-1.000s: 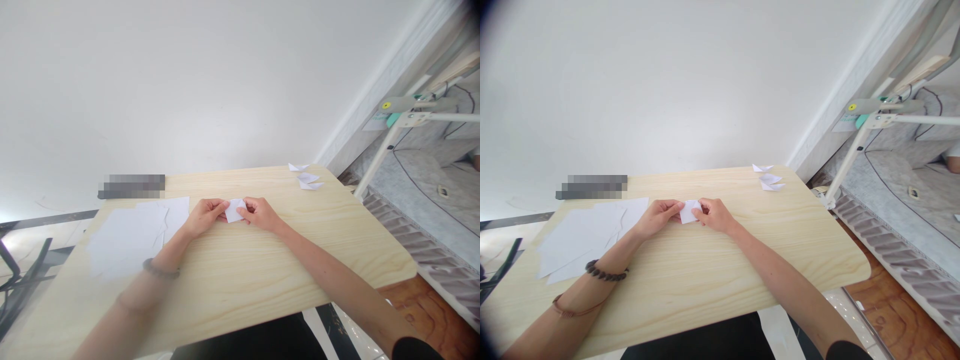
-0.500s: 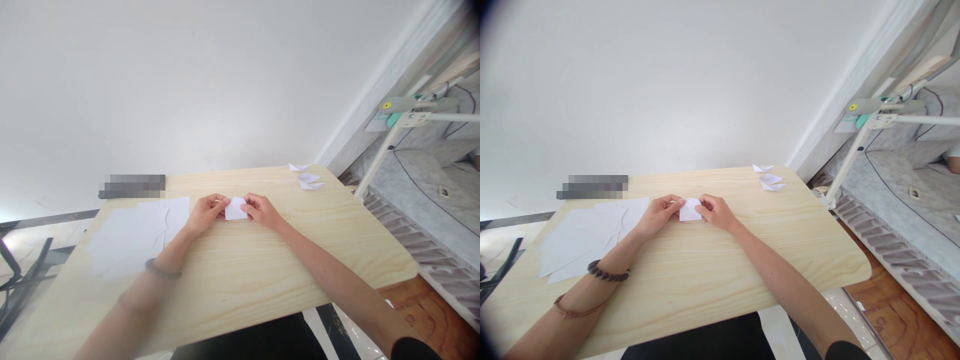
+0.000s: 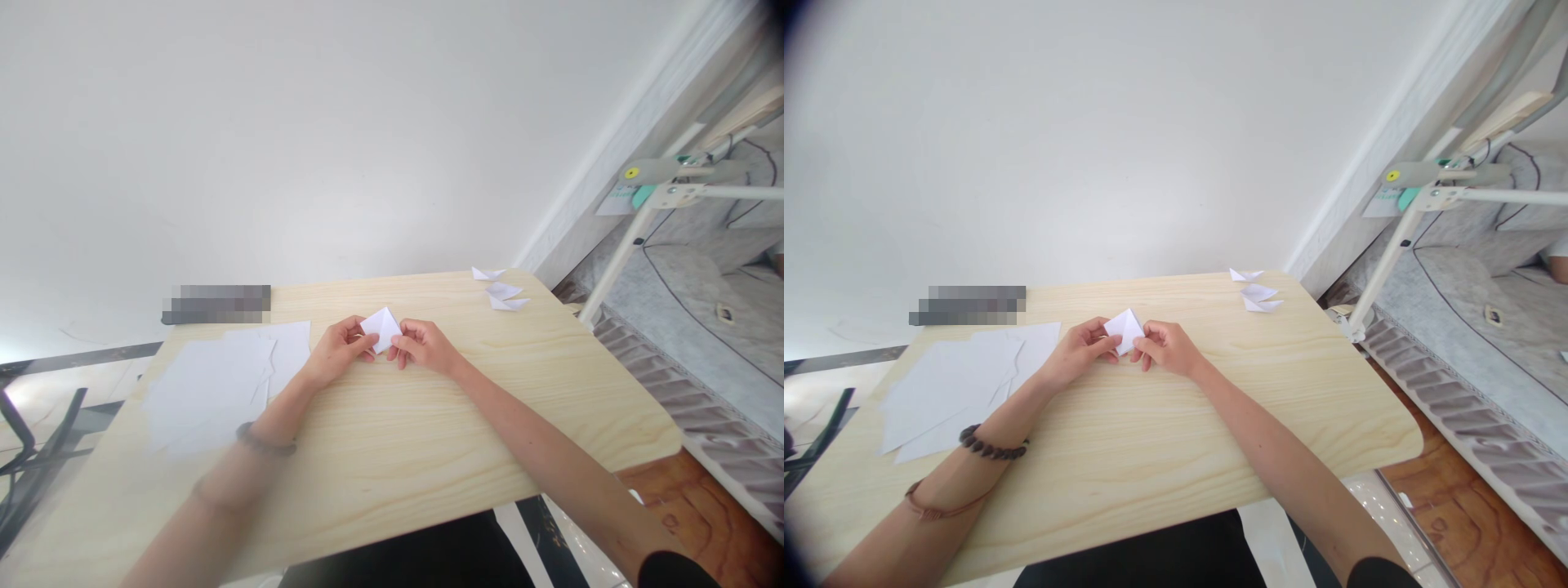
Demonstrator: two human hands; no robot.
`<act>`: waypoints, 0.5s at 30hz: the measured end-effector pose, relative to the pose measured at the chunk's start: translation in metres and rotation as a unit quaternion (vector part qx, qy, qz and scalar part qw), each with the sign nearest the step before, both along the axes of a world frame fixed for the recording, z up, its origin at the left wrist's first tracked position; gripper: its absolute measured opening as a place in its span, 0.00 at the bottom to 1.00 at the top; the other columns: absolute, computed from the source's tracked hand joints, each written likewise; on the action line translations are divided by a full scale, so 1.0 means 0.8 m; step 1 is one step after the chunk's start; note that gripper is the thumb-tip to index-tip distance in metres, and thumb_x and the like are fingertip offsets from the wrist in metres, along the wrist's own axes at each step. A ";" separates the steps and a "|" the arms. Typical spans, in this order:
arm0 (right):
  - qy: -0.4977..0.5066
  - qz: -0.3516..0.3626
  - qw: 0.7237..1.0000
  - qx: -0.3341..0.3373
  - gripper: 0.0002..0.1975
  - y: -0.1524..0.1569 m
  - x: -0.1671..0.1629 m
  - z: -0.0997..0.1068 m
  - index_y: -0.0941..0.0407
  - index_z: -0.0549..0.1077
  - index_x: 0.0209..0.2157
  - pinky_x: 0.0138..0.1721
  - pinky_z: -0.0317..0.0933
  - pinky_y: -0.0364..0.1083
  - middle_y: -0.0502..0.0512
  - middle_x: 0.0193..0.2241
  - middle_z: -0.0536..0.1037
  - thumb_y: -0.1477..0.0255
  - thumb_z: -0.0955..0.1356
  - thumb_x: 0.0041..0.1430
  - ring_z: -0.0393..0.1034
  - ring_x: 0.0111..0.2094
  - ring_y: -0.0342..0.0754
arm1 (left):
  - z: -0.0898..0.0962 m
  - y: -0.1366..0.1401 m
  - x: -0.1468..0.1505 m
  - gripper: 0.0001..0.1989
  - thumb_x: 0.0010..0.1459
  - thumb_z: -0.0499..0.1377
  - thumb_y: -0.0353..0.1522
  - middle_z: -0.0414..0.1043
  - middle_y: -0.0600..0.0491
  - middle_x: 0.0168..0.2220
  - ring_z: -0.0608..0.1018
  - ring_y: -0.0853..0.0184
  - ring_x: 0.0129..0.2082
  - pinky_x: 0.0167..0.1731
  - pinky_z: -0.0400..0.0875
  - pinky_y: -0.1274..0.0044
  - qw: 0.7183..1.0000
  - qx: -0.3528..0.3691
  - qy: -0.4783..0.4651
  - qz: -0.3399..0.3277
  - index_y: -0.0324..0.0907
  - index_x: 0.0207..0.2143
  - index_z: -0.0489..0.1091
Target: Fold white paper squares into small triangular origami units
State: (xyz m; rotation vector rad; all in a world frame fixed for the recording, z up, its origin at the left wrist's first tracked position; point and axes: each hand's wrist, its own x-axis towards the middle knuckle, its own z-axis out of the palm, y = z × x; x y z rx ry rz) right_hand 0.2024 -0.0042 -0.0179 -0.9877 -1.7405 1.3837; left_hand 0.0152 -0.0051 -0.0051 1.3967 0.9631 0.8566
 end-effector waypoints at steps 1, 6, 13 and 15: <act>0.002 0.007 1.000 0.002 0.10 0.000 0.000 0.000 0.60 0.65 0.27 0.20 0.60 0.38 0.54 0.24 0.75 0.66 0.62 0.53 0.67 0.18 0.39 | 0.001 0.000 0.000 0.14 0.48 0.58 0.37 0.70 0.51 0.29 0.74 0.68 0.29 0.30 0.71 0.75 1.000 0.002 0.000 0.000 0.36 0.35 0.65; -0.036 0.011 0.999 0.031 0.13 -0.002 0.001 0.004 0.60 0.66 0.25 0.22 0.60 0.39 0.53 0.24 0.75 0.64 0.62 0.54 0.66 0.18 0.38 | 0.004 -0.002 -0.001 0.16 0.47 0.60 0.36 0.71 0.49 0.32 0.74 0.66 0.32 0.30 0.70 0.75 1.000 0.009 -0.017 -0.015 0.36 0.37 0.65; -0.065 -0.013 0.995 0.070 0.12 -0.006 -0.004 0.004 0.59 0.67 0.26 0.22 0.61 0.39 0.52 0.23 0.73 0.64 0.62 0.53 0.65 0.19 0.38 | -0.001 0.001 -0.004 0.15 0.45 0.61 0.36 0.73 0.49 0.32 0.74 0.66 0.31 0.35 0.67 0.73 1.000 0.023 -0.008 -0.002 0.36 0.34 0.69; -0.064 -0.023 0.995 0.074 0.12 -0.006 -0.005 0.004 0.59 0.67 0.25 0.22 0.61 0.38 0.51 0.22 0.72 0.64 0.62 0.53 0.64 0.19 0.38 | -0.001 0.002 -0.005 0.14 0.45 0.62 0.37 0.73 0.49 0.30 0.74 0.66 0.30 0.33 0.67 0.74 1.000 0.028 0.003 -0.002 0.36 0.33 0.69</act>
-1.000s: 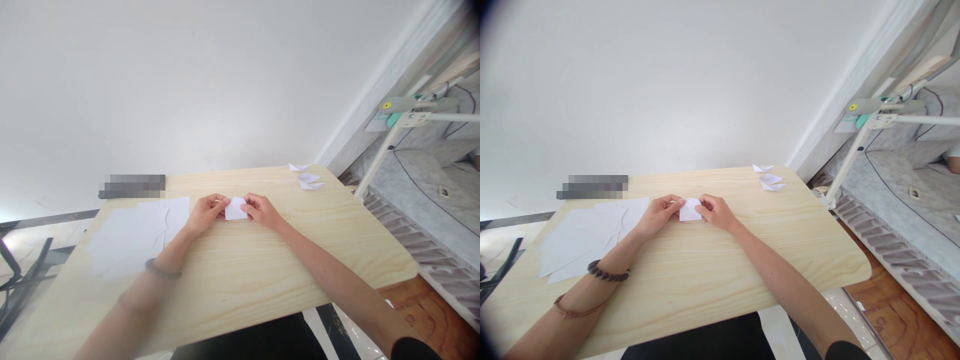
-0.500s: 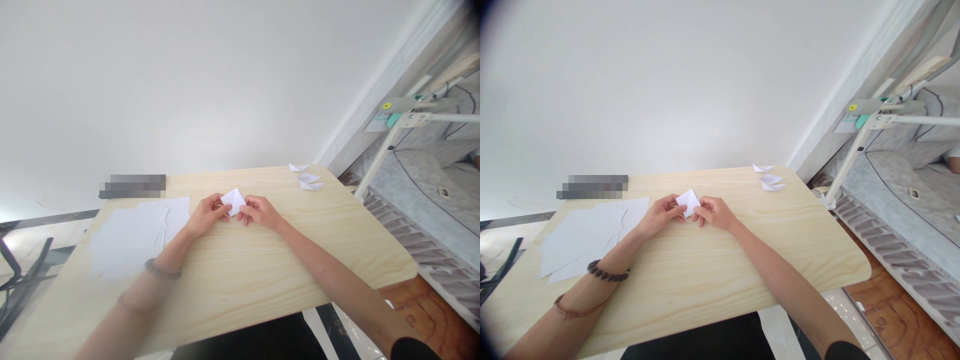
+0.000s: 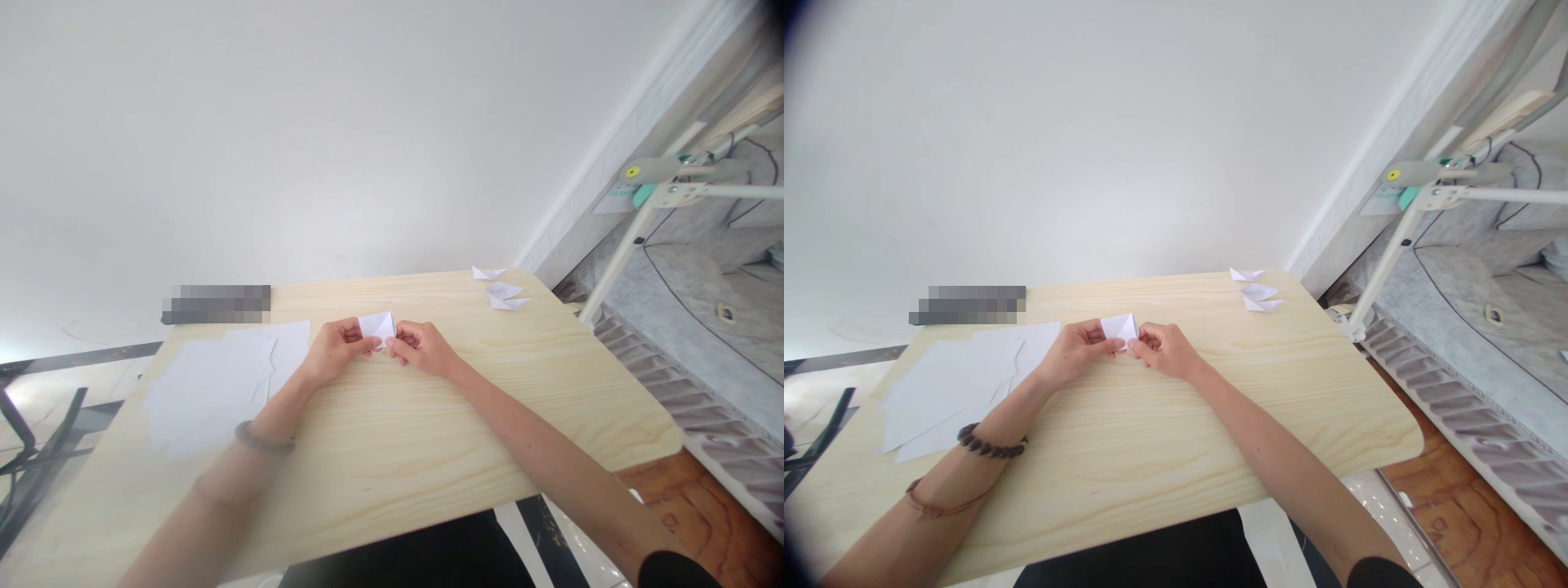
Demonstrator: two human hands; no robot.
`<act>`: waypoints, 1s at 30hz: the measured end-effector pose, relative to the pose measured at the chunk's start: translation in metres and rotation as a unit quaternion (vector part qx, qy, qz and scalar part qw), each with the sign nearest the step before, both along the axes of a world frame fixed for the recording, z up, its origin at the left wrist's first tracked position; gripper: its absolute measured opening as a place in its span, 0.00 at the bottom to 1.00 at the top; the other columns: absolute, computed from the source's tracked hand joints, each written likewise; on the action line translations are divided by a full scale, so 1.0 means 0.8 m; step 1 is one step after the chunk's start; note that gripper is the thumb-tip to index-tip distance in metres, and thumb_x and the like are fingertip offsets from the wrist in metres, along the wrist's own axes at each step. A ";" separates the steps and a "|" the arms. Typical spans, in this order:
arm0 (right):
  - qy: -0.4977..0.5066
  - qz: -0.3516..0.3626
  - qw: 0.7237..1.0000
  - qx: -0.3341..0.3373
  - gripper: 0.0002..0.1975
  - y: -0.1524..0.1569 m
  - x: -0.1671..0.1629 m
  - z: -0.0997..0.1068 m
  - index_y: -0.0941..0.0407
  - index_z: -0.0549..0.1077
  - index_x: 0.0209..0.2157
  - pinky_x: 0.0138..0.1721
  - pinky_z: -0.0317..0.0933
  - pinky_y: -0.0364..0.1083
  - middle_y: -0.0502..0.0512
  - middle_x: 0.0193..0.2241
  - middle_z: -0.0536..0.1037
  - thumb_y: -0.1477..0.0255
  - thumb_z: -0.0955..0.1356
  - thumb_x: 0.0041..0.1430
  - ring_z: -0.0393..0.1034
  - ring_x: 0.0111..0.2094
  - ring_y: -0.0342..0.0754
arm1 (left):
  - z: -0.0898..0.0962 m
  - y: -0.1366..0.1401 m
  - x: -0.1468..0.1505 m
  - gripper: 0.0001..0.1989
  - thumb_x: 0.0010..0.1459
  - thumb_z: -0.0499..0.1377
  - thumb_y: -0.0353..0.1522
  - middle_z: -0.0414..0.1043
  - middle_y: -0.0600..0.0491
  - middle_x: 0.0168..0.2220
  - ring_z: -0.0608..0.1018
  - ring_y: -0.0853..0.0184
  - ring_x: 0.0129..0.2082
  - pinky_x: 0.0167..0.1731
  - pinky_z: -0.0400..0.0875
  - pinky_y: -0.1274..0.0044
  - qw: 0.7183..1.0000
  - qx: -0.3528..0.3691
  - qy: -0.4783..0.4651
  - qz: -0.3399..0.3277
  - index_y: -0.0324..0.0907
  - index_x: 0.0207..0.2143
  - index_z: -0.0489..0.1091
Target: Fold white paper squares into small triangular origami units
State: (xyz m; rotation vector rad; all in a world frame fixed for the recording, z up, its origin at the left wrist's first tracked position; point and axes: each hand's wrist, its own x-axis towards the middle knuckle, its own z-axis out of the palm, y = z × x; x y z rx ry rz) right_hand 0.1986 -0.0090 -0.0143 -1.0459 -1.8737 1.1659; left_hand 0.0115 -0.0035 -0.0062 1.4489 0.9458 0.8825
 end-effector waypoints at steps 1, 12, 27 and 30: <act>0.001 0.000 1.000 0.002 0.12 0.000 0.000 0.000 0.59 0.66 0.25 0.22 0.61 0.38 0.50 0.21 0.71 0.64 0.62 0.53 0.64 0.19 0.38 | 0.000 0.000 0.000 0.14 0.44 0.62 0.37 0.73 0.49 0.29 0.74 0.67 0.29 0.31 0.67 0.75 1.000 0.002 0.005 0.000 0.36 0.32 0.70; -0.012 0.017 1.000 0.000 0.13 0.000 0.001 -0.002 0.59 0.64 0.22 0.20 0.58 0.38 0.50 0.19 0.71 0.64 0.62 0.54 0.64 0.17 0.37 | 0.005 -0.002 0.001 0.13 0.48 0.59 0.37 0.72 0.52 0.29 0.72 0.68 0.29 0.32 0.66 0.77 1.000 0.006 0.008 -0.007 0.37 0.34 0.71; -0.008 -0.041 0.999 0.027 0.15 0.001 0.003 0.000 0.58 0.64 0.22 0.18 0.55 0.37 0.48 0.17 0.70 0.63 0.61 0.55 0.60 0.14 0.36 | -0.002 0.001 -0.001 0.14 0.47 0.60 0.38 0.72 0.51 0.28 0.73 0.68 0.29 0.32 0.69 0.76 1.000 0.008 0.007 -0.004 0.36 0.33 0.70; -0.014 -0.037 0.999 0.023 0.15 0.002 0.003 -0.001 0.58 0.65 0.22 0.18 0.54 0.37 0.48 0.17 0.70 0.62 0.60 0.55 0.59 0.14 0.36 | -0.001 0.001 -0.002 0.14 0.47 0.60 0.39 0.72 0.51 0.27 0.73 0.69 0.28 0.31 0.68 0.76 1.000 0.010 0.022 0.004 0.36 0.31 0.70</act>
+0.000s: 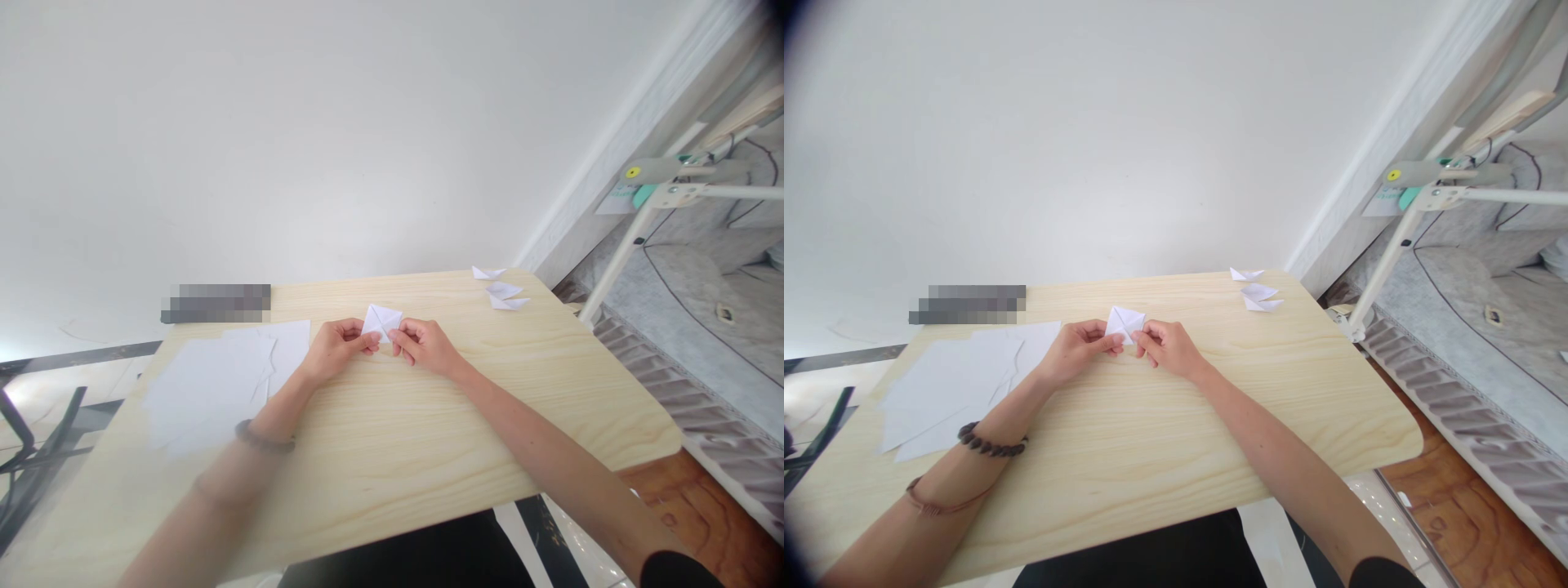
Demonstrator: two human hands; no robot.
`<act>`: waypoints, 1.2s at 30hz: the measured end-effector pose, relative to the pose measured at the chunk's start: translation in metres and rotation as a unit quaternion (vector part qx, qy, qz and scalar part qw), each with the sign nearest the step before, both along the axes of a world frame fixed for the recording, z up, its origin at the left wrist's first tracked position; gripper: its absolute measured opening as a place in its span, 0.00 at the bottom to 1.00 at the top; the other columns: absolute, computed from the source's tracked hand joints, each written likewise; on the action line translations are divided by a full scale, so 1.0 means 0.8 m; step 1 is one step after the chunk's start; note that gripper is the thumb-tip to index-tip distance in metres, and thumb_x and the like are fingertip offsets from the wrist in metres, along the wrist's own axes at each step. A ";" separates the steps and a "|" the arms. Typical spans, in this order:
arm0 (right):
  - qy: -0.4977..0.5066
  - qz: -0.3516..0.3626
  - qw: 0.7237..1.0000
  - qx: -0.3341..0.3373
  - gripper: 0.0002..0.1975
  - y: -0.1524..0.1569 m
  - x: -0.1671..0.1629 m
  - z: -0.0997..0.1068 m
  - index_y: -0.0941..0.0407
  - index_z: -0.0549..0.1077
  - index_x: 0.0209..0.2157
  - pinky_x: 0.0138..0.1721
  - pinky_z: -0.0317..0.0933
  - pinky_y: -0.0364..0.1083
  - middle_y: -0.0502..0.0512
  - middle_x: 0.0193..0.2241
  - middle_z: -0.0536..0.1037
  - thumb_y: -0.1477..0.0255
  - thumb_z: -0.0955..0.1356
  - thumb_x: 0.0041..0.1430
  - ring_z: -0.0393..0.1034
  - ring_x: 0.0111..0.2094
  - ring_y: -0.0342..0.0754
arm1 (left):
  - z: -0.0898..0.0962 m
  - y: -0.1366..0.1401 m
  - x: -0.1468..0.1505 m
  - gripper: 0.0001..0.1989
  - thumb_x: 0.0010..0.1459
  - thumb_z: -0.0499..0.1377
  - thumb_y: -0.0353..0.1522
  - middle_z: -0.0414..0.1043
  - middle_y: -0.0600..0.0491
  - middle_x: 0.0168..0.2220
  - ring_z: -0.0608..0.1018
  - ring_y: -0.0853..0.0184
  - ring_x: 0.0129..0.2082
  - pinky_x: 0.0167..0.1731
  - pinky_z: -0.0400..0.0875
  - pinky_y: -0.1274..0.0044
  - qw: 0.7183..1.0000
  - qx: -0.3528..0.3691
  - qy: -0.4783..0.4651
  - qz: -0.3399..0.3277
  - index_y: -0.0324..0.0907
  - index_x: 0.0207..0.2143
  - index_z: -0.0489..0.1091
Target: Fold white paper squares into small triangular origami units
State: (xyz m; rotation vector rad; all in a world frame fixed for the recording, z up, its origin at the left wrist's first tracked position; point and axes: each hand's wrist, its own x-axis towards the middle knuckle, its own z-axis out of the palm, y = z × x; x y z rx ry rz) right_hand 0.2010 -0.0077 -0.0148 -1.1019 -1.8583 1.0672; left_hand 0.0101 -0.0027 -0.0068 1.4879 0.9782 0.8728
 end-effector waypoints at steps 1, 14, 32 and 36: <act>-0.005 0.001 1.000 -0.002 0.15 0.000 0.000 0.000 0.58 0.65 0.22 0.18 0.53 0.37 0.47 0.16 0.69 0.62 0.60 0.55 0.58 0.14 0.36 | 0.001 0.000 0.000 0.14 0.47 0.60 0.39 0.72 0.51 0.26 0.73 0.69 0.27 0.30 0.68 0.77 1.000 0.002 0.006 0.003 0.36 0.30 0.70; -0.002 -0.055 0.996 0.075 0.11 0.008 0.002 -0.005 0.58 0.68 0.32 0.19 0.54 0.38 0.50 0.25 0.71 0.64 0.62 0.54 0.60 0.17 0.36 | -0.003 0.001 0.000 0.15 0.48 0.57 0.40 0.71 0.51 0.30 0.71 0.70 0.28 0.27 0.63 0.79 0.995 0.062 0.067 0.029 0.37 0.32 0.70; -0.033 -0.080 0.990 0.109 0.09 0.012 0.010 -0.010 0.55 0.71 0.34 0.26 0.63 0.39 0.50 0.28 0.75 0.69 0.62 0.55 0.71 0.24 0.40 | -0.001 0.001 -0.004 0.18 0.54 0.51 0.42 0.72 0.54 0.24 0.71 0.71 0.21 0.25 0.65 0.80 0.970 0.123 0.184 0.097 0.41 0.40 0.70; 0.005 -0.072 0.995 0.074 0.11 0.012 0.008 -0.014 0.56 0.72 0.37 0.22 0.64 0.39 0.53 0.31 0.75 0.67 0.62 0.55 0.72 0.28 0.43 | -0.003 0.002 -0.005 0.18 0.52 0.54 0.41 0.75 0.50 0.30 0.75 0.67 0.30 0.32 0.67 0.78 0.988 0.073 0.115 0.077 0.39 0.41 0.70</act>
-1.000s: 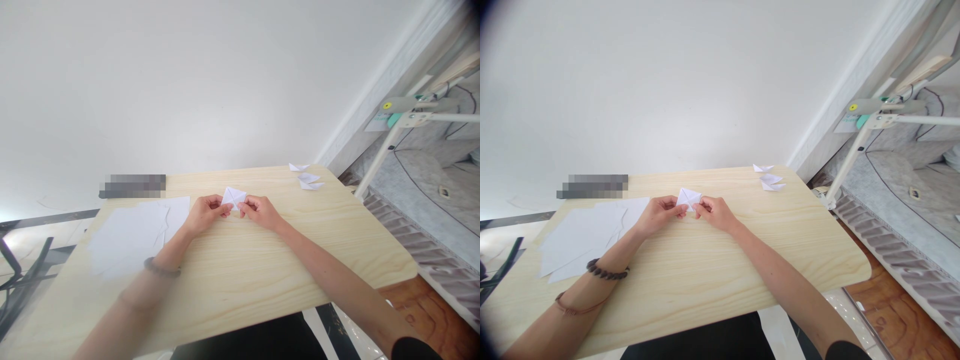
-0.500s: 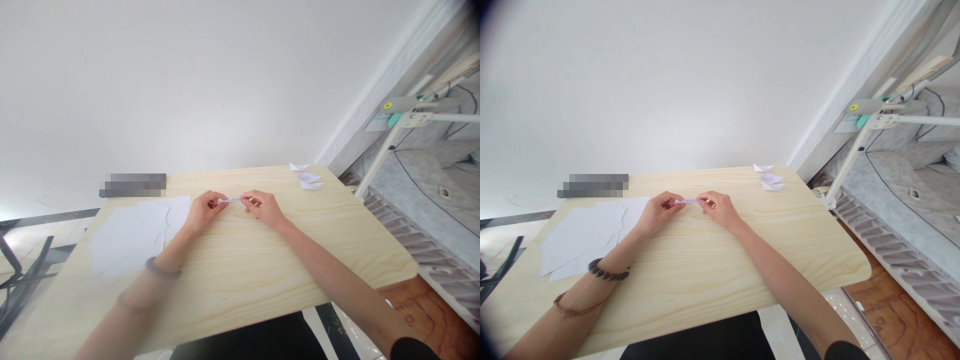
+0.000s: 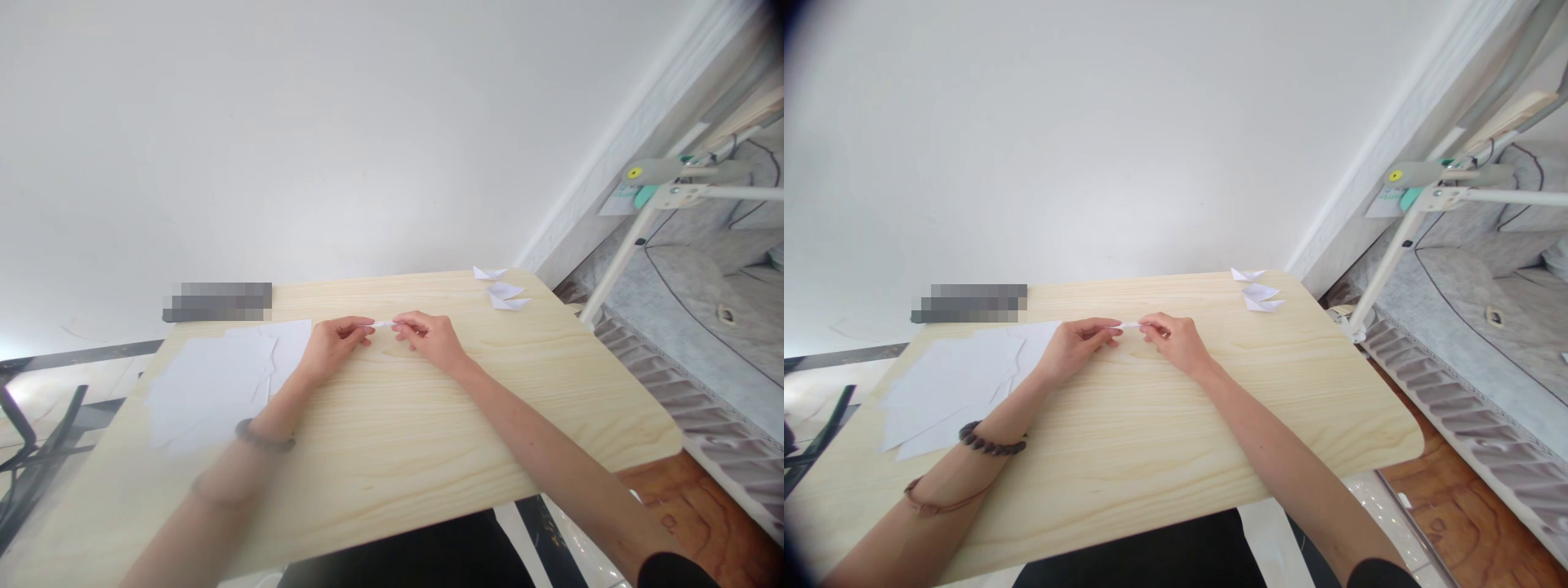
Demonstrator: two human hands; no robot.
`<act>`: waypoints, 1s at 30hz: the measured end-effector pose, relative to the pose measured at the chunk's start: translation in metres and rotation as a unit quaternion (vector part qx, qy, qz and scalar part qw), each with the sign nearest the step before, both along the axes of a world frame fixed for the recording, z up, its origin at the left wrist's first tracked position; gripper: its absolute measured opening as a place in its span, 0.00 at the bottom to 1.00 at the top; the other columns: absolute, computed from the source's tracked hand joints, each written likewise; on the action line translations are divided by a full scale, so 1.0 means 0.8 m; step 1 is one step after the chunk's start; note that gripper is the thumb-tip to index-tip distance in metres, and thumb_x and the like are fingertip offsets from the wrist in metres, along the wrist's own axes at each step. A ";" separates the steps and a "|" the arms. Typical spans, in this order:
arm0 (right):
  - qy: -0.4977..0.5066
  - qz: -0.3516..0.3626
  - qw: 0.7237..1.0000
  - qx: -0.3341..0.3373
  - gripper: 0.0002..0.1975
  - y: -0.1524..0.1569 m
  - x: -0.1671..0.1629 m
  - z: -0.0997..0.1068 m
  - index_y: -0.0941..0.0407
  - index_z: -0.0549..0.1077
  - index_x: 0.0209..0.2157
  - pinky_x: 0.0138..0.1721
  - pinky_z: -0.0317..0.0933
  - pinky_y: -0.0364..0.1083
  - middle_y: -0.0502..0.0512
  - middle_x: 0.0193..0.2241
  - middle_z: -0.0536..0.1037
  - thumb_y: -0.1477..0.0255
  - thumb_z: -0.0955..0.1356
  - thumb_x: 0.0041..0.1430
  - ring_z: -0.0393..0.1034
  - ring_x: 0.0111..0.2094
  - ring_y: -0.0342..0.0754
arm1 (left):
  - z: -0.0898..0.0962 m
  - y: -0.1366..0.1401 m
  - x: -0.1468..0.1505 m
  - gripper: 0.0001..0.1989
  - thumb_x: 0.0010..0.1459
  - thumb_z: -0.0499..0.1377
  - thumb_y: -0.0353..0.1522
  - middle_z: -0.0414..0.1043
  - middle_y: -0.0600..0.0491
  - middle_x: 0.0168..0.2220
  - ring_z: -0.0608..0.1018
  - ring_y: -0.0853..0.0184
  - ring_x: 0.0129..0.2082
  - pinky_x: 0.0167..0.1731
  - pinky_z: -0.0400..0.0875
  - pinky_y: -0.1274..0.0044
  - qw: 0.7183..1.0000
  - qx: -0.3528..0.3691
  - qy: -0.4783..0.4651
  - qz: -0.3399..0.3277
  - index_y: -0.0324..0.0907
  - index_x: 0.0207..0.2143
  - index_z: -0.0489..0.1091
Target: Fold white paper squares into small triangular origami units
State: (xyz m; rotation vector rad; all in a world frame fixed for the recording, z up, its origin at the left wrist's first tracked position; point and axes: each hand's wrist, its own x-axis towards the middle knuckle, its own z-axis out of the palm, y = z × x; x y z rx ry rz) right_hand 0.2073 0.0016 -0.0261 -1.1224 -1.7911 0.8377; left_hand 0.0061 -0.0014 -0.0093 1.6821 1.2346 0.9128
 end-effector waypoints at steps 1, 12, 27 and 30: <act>0.005 0.007 1.000 -0.002 0.12 0.000 0.000 0.000 0.55 0.72 0.37 0.22 0.65 0.39 0.53 0.32 0.75 0.67 0.62 0.55 0.72 0.29 0.44 | -0.001 0.001 -0.001 0.18 0.51 0.55 0.41 0.75 0.49 0.31 0.75 0.66 0.32 0.33 0.67 0.77 1.000 -0.009 -0.011 -0.003 0.39 0.41 0.70; 0.015 0.059 0.998 0.029 0.12 -0.004 -0.001 0.007 0.53 0.73 0.37 0.36 0.67 0.45 0.52 0.36 0.75 0.67 0.67 0.49 0.71 0.36 0.46 | 0.000 0.001 -0.005 0.16 0.44 0.62 0.38 0.74 0.48 0.35 0.75 0.64 0.36 0.38 0.67 0.74 0.993 -0.039 -0.102 -0.048 0.38 0.34 0.71; 0.070 0.044 0.995 -0.051 0.12 -0.006 -0.008 0.008 0.58 0.72 0.31 0.35 0.65 0.45 0.54 0.28 0.76 0.63 0.65 0.51 0.72 0.32 0.46 | 0.002 -0.001 0.002 0.15 0.45 0.61 0.41 0.75 0.50 0.28 0.74 0.66 0.30 0.34 0.67 0.76 0.998 -0.036 -0.054 -0.014 0.38 0.30 0.74; 0.091 0.043 0.993 -0.066 0.12 -0.005 -0.009 0.007 0.58 0.71 0.30 0.35 0.66 0.45 0.54 0.27 0.76 0.63 0.65 0.50 0.72 0.31 0.46 | 0.005 -0.003 0.005 0.16 0.45 0.61 0.40 0.75 0.49 0.30 0.75 0.66 0.31 0.36 0.68 0.74 0.992 -0.066 -0.102 -0.020 0.37 0.32 0.73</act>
